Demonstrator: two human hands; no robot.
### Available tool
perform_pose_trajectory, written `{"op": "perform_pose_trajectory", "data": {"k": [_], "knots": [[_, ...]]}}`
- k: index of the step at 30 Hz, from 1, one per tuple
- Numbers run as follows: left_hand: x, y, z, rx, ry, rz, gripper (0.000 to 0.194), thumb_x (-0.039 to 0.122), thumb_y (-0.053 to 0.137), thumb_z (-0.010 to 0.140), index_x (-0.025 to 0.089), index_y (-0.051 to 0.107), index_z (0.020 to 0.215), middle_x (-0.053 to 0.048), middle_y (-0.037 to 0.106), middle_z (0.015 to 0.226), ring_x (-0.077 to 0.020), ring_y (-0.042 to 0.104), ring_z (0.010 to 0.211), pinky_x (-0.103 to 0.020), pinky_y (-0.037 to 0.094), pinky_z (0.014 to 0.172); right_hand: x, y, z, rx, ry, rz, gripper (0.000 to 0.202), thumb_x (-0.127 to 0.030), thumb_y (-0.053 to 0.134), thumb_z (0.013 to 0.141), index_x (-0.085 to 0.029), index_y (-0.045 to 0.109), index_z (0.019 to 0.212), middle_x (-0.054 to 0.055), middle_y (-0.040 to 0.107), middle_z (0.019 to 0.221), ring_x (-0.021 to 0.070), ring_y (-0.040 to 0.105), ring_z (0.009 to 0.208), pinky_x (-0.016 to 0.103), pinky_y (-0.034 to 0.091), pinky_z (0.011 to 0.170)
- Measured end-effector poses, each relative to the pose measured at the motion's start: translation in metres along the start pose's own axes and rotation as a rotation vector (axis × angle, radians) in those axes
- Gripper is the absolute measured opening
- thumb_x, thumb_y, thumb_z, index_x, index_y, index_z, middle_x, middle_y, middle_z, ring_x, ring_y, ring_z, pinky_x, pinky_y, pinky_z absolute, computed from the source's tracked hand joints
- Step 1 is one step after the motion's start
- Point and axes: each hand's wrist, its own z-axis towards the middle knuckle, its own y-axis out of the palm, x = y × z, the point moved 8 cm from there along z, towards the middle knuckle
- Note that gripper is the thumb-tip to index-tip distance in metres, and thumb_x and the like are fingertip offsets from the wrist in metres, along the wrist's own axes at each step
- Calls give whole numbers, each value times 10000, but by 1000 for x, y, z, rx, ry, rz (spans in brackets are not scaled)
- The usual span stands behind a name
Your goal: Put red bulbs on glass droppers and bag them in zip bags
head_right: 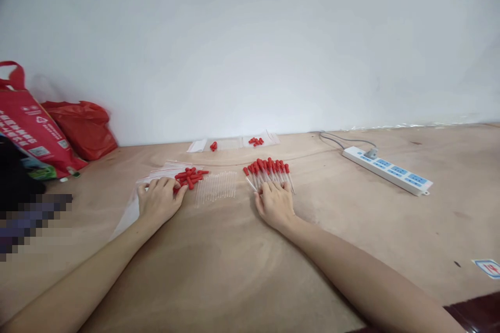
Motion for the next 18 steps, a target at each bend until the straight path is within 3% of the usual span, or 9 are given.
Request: {"op": "perform_pose_trajectory", "data": {"k": [5,11,15,18], "knots": [[-1,-15,-1,115,-16,-111,211,298,439,804,146,555,716,-97,617,785,-282,526,820,-422,324,762,-1,12,4,-59,-9,108,181,-246,387,849,-158,507,745,32,608,699,156,525,654,308,230,689],[50,-15,-20,13,206,-667,157,275,407,841,157,499,796,-55,587,749,-194,558,718,-316,434,657,-18,12,3,-103,-146,350,213,-171,377,859,-176,540,996,44,628,842,152,544,767,287,259,698],[77,-13,-33,-66,285,-830,176,223,371,867,174,507,967,-53,610,881,-173,588,793,-306,469,698,-34,7,1,-126,-243,362,253,-159,391,853,-186,567,1033,35,616,780,141,530,713,295,247,704],[84,-17,-34,-74,334,-872,202,193,353,876,187,546,938,-45,605,880,-159,587,804,-290,471,722,-40,6,0,-135,-267,354,247,-157,408,847,-185,585,1017,34,612,765,135,522,694,305,235,713]]}}
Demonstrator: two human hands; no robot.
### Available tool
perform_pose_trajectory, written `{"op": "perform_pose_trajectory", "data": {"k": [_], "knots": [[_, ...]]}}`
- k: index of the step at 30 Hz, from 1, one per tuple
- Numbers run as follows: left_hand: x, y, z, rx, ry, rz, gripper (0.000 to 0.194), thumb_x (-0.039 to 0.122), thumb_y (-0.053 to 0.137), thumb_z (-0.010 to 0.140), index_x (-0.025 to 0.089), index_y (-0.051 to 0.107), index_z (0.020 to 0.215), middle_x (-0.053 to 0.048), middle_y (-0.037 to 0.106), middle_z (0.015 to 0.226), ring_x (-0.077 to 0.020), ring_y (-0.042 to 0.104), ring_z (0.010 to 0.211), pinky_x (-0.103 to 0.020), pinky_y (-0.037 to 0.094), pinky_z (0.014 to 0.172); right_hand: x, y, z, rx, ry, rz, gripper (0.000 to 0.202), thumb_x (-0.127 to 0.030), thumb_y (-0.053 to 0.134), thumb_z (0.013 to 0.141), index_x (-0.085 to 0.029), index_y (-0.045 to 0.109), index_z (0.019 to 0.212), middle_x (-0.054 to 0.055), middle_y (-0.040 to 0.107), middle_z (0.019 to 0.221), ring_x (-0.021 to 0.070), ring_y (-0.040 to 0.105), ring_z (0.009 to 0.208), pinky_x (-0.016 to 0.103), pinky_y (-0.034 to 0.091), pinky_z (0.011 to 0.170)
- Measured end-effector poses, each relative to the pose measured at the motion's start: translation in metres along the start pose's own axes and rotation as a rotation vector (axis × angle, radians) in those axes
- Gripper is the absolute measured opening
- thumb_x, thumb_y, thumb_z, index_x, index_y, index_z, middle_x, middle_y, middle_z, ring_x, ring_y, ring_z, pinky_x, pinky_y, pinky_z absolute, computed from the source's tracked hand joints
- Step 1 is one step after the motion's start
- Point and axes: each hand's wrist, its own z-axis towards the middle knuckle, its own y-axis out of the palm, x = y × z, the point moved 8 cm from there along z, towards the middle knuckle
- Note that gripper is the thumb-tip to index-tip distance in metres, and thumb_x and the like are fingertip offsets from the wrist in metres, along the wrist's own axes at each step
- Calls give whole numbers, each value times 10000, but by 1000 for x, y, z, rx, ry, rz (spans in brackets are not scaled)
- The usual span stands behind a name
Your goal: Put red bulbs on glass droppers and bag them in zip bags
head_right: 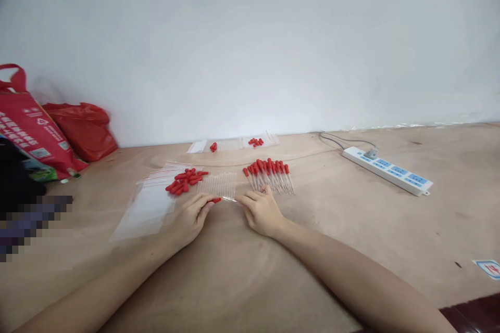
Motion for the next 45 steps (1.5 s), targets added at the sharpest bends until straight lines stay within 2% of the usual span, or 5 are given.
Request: {"op": "perform_pose_trajectory", "data": {"k": [16,23,30,37,45], "knots": [[1,-2,2,2,-54,-122,176,245,421,858,179,584,852,-25,599,774,-144,567,710,-257,455,645,-11,7,3,-67,-75,97,263,-178,417,851,-184,566,1068,34,612,783,125,525,717,290,250,705],[14,-2,0,-76,45,-33,211,250,408,867,172,591,795,-29,597,728,-151,551,688,-278,411,643,-4,10,6,-155,-124,72,379,-71,417,784,-238,586,1078,23,614,834,118,505,690,302,234,698],[23,3,-3,-148,147,89,207,228,391,876,171,576,802,-23,611,738,-155,551,685,-297,372,650,-5,8,6,-152,-158,11,442,-38,409,713,-237,613,1051,31,598,813,131,483,682,312,203,684],[24,6,-4,-141,173,88,211,225,380,869,161,560,777,-35,586,721,-157,530,684,-298,393,664,-13,8,6,-142,-121,9,321,-90,399,767,-203,625,966,27,592,749,119,442,614,302,188,657],[31,5,-5,-157,198,63,183,212,407,852,167,568,778,-45,586,747,-159,528,703,-296,407,688,-19,13,7,-184,-59,128,200,-122,403,812,-179,588,863,11,624,771,109,488,639,271,206,650]]}}
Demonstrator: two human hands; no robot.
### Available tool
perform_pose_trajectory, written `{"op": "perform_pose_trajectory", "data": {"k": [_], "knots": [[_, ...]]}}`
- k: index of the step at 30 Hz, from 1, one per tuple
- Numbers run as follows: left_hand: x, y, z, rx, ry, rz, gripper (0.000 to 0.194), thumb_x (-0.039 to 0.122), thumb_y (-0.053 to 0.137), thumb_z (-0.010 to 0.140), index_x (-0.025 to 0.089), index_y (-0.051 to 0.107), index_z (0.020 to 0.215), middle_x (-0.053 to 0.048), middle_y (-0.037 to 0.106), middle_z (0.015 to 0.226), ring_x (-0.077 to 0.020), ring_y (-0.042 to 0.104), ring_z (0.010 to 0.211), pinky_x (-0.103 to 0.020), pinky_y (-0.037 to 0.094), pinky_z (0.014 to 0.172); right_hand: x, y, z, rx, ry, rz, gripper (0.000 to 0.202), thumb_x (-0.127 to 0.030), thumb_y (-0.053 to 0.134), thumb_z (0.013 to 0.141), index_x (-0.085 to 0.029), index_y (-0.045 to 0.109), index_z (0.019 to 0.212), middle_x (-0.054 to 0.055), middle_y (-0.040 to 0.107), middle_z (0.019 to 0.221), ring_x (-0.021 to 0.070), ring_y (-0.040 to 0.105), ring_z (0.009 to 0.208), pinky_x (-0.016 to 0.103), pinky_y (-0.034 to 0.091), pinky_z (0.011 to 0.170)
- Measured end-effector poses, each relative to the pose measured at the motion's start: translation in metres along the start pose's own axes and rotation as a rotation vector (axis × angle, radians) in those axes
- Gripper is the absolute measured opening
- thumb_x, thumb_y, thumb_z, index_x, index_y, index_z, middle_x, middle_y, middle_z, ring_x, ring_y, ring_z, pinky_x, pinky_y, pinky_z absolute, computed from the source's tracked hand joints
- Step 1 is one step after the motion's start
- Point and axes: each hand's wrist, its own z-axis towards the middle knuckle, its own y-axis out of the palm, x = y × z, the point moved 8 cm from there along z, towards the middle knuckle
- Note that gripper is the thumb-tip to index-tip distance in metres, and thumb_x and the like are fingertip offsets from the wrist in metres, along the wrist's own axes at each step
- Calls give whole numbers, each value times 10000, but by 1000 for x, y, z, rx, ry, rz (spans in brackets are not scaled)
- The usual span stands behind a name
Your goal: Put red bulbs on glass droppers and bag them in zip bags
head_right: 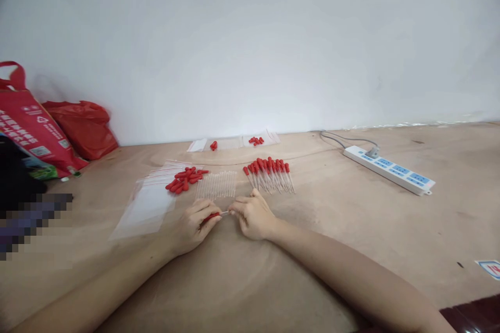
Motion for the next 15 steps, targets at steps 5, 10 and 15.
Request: {"op": "perform_pose_trajectory", "data": {"k": [5,10,15], "knots": [[0,1,0,-11,1,-2,190,224,404,855,172,575,790,-44,588,747,-159,530,700,-293,407,685,-1,3,1,-25,42,55,188,-112,407,810,-173,577,862,15,633,763,111,514,646,257,229,647],[-2,3,1,-25,25,-15,203,218,385,865,170,574,808,-46,601,758,-161,537,721,-301,397,705,0,5,2,-59,80,123,208,-110,389,830,-181,581,870,7,646,806,111,541,706,253,258,660],[-11,1,4,-39,3,48,193,242,398,863,199,585,843,-32,626,793,-173,549,777,-332,369,770,-5,-1,5,-77,74,-31,162,-205,457,819,-203,619,826,10,643,775,145,526,755,281,273,678]]}}
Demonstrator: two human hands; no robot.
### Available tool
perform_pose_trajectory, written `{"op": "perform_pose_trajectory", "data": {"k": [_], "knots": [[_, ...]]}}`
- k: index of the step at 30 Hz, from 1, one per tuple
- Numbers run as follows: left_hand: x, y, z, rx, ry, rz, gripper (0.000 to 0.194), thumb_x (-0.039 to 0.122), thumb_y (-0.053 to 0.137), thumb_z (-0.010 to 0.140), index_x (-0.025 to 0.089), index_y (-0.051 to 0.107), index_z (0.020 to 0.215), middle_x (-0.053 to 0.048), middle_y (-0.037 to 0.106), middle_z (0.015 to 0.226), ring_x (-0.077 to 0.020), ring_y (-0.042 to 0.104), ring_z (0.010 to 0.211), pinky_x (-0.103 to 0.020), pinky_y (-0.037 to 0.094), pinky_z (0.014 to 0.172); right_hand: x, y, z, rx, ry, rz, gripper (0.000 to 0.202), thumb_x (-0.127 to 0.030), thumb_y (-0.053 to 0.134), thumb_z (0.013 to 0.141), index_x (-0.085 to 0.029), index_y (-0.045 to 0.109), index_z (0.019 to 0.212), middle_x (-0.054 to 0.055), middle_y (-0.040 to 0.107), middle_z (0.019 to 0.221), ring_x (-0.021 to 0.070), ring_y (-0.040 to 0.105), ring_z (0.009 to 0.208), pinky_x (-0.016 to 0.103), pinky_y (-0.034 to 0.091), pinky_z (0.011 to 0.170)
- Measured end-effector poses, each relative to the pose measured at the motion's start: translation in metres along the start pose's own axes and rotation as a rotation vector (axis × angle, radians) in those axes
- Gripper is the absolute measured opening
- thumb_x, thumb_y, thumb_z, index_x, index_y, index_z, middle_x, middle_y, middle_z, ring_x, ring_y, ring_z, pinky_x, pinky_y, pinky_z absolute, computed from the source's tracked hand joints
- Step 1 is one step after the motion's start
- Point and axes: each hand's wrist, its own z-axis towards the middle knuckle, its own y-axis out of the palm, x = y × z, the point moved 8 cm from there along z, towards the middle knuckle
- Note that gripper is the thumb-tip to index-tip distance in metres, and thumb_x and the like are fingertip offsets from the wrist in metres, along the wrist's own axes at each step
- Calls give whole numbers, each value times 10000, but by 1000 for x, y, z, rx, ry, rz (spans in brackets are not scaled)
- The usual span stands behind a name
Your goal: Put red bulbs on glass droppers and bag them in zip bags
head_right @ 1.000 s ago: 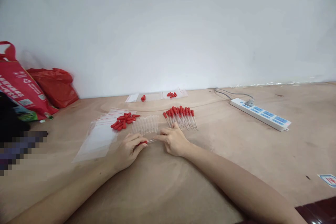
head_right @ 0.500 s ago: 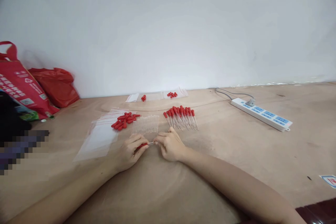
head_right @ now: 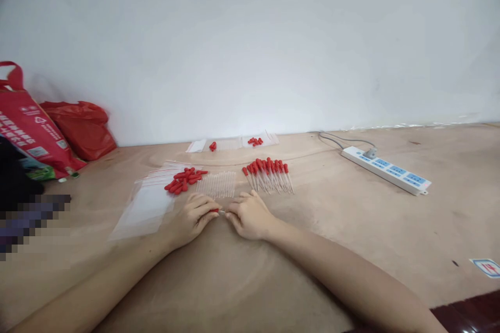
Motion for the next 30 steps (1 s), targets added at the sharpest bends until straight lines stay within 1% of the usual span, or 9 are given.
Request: {"op": "perform_pose_trajectory", "data": {"k": [3,6,7,9,12,17,21,26,30], "knots": [[-14,-14,-1,129,-81,96,198,314,477,822,195,579,942,-55,617,879,-203,536,844,-346,361,788,11,-9,5,30,78,-66,150,-213,492,788,-206,641,781,19,643,749,163,536,756,286,287,665],[-40,-34,-9,305,-255,247,246,323,502,794,182,562,987,-77,603,931,-237,520,908,-366,342,810,46,-23,11,122,304,-34,188,-201,465,788,-201,653,770,29,661,758,157,558,703,269,307,618],[-50,-40,-13,344,-329,298,232,312,504,787,181,564,970,-79,603,937,-243,517,915,-369,336,811,59,-27,13,157,383,-33,199,-202,456,789,-201,655,772,34,667,771,158,564,695,267,310,608],[-68,-48,-20,370,-465,396,207,296,520,764,184,568,931,-81,602,923,-258,512,909,-374,331,793,81,-31,18,203,525,-79,204,-218,452,788,-193,654,778,48,673,771,173,575,696,275,310,604],[-85,-52,-27,323,-567,491,199,328,564,719,196,578,867,-77,591,894,-274,501,901,-386,318,781,98,-28,27,199,647,-189,206,-232,445,786,-175,643,787,74,672,762,203,588,725,300,306,631],[-90,-49,-29,264,-568,557,179,333,574,714,200,593,832,-71,580,901,-267,492,899,-395,296,786,103,-14,39,140,715,-322,216,-236,427,791,-137,620,785,118,662,762,226,594,733,352,290,710],[-93,-45,-28,229,-563,561,147,325,563,726,209,597,810,-64,579,905,-255,494,889,-389,291,779,103,-9,42,107,729,-307,244,-259,413,806,-115,608,834,145,656,816,232,594,777,349,286,717],[-98,-46,-28,191,-610,597,193,341,552,743,200,601,867,-71,588,917,-262,491,889,-386,287,756,101,-11,41,112,733,-334,293,-315,425,802,-92,565,931,161,652,836,240,589,794,357,272,745],[-102,-47,-27,166,-653,642,223,400,561,737,193,617,799,-69,586,898,-269,487,883,-386,286,740,90,-9,47,106,655,-316,270,-312,403,809,-122,574,896,138,655,844,231,585,810,367,254,767]]}}
